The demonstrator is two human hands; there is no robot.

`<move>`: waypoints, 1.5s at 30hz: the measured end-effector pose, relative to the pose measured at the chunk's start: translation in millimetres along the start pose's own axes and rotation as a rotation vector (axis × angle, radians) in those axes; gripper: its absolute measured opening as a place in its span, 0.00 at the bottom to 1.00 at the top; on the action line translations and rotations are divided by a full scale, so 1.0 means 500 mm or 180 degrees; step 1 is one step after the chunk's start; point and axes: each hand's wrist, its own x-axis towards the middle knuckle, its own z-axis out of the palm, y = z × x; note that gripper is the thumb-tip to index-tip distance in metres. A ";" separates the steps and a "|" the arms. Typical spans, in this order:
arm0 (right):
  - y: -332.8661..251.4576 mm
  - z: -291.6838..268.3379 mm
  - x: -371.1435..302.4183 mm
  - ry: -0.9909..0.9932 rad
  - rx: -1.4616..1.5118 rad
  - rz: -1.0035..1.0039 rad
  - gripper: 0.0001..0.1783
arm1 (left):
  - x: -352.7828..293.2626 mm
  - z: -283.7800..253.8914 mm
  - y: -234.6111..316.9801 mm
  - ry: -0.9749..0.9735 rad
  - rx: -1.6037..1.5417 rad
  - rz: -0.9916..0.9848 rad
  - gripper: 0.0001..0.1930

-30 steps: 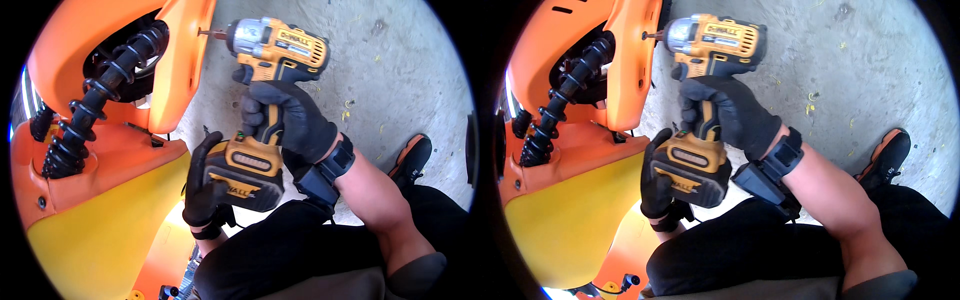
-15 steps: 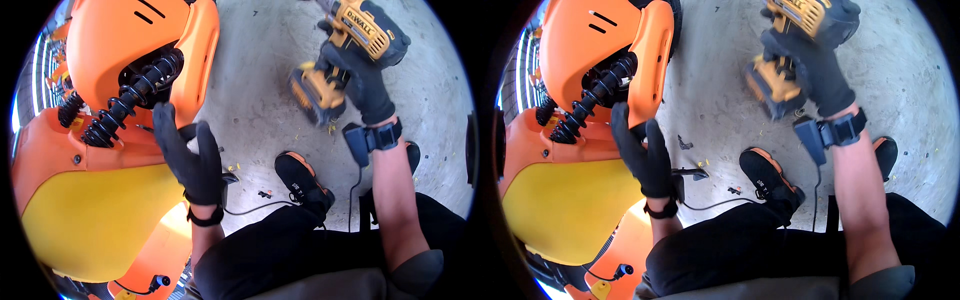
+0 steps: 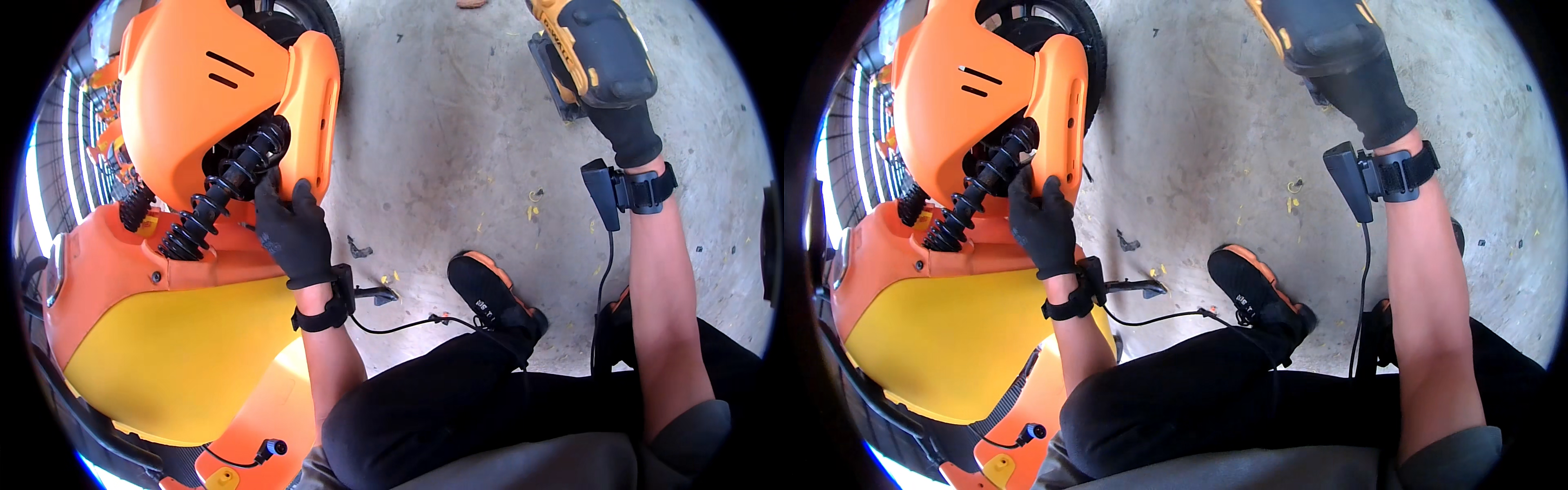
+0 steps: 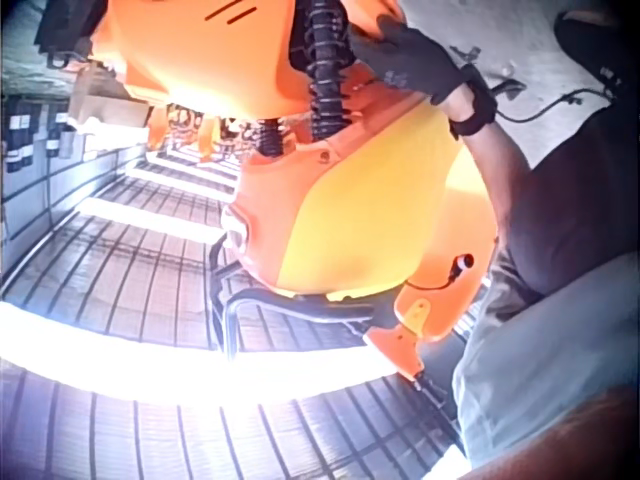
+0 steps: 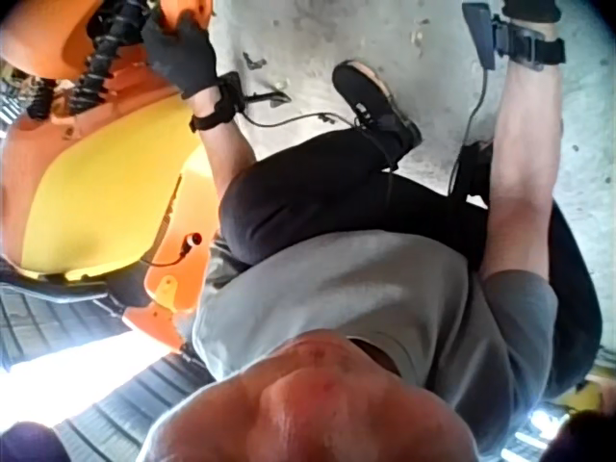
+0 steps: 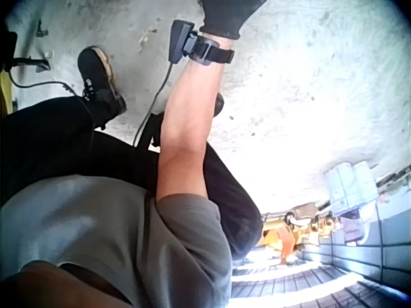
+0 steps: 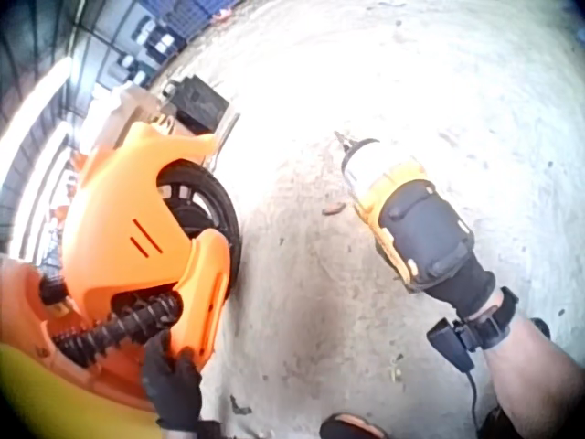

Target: The person uses a power drill to unscrew a panel on an orange scooter, adjusts the scooter body by hand, and then sits down to open a plastic bag of fasteners and install one into the scooter frame with the power drill.

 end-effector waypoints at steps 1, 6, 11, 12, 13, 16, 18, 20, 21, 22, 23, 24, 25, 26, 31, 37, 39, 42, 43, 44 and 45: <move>0.002 -0.007 -0.001 -0.0048 -0.0014 0.0016 0.25 | 0.004 -0.005 0.016 -0.0134 -0.0021 -0.0206 0.20; 0.005 0.010 0.001 0.0771 0.0586 -0.0531 0.23 | -0.001 -0.014 0.024 -0.0229 -0.0077 -0.0187 0.22; -0.004 -0.013 0.013 0.0556 0.0559 -0.0302 0.21 | -0.055 -0.040 0.133 -0.0083 -0.0629 0.0930 0.26; -0.011 -0.023 0.016 0.0347 0.0366 -0.0447 0.21 | -0.076 -0.051 0.160 -0.0395 -0.0883 0.1023 0.26; -0.008 -0.036 0.020 0.0163 0.0162 -0.0570 0.21 | -0.081 -0.057 0.174 -0.1091 -0.1155 0.1195 0.25; 0.014 -0.052 0.013 -0.0318 0.1367 0.0120 0.20 | -0.060 -0.035 0.174 -0.1542 -0.1600 0.1168 0.18; 0.022 -0.068 0.007 -0.0583 0.2672 0.0942 0.20 | -0.034 -0.035 0.162 -0.0995 -0.1173 0.1281 0.18; 0.009 -0.098 0.010 -0.0577 0.2384 0.0881 0.21 | -0.012 -0.033 0.141 -0.0724 -0.0768 0.1282 0.19; 0.001 -0.111 0.013 -0.0578 0.2247 0.0841 0.22 | 0.001 -0.029 0.128 -0.0574 -0.0636 0.1322 0.20; -0.009 -0.128 0.020 -0.0695 0.2346 0.1029 0.24 | 0.016 -0.022 0.116 -0.0434 -0.0513 0.1359 0.21; -0.013 -0.139 0.022 -0.0767 0.2214 0.0955 0.24 | 0.026 -0.021 0.105 -0.0297 -0.0385 0.1394 0.22; -0.014 -0.153 0.027 -0.0843 0.2064 0.0892 0.25 | 0.029 -0.020 0.099 -0.0323 -0.0254 0.1396 0.22; -0.020 -0.165 0.032 -0.0915 0.1916 0.0829 0.25 | 0.030 -0.021 0.094 -0.0327 -0.0257 0.1391 0.22; -0.027 -0.186 0.036 -0.0927 0.1825 0.0881 0.27 | 0.029 -0.024 0.090 -0.0333 -0.0256 0.1387 0.22; -0.177 -0.347 0.102 0.0054 0.0804 0.1227 0.25 | -0.031 -0.017 0.048 -0.0225 -0.0579 0.1088 0.24; -0.324 -0.265 0.174 0.0368 0.2794 0.0788 0.16 | -0.041 -0.038 0.005 0.0464 -0.0066 0.0725 0.32; -0.340 -0.116 0.204 -0.0281 0.4012 0.1173 0.18 | -0.027 -0.028 -0.009 0.0469 -0.0143 0.0681 0.31; -0.334 0.063 0.243 -0.0723 0.4052 0.1271 0.31 | -0.002 -0.022 -0.014 0.0489 -0.0098 0.0737 0.29; -0.341 0.095 0.258 -0.0583 0.3754 0.1204 0.31 | 0.006 -0.018 -0.011 0.0501 -0.0047 0.0756 0.27; -0.348 0.127 0.274 -0.0444 0.3455 0.1137 0.31 | 0.012 -0.016 -0.009 0.0513 0.0004 0.0780 0.26; -0.354 0.148 0.295 -0.0315 0.3144 0.1053 0.31 | 0.018 -0.014 -0.013 0.0476 -0.0035 0.0730 0.24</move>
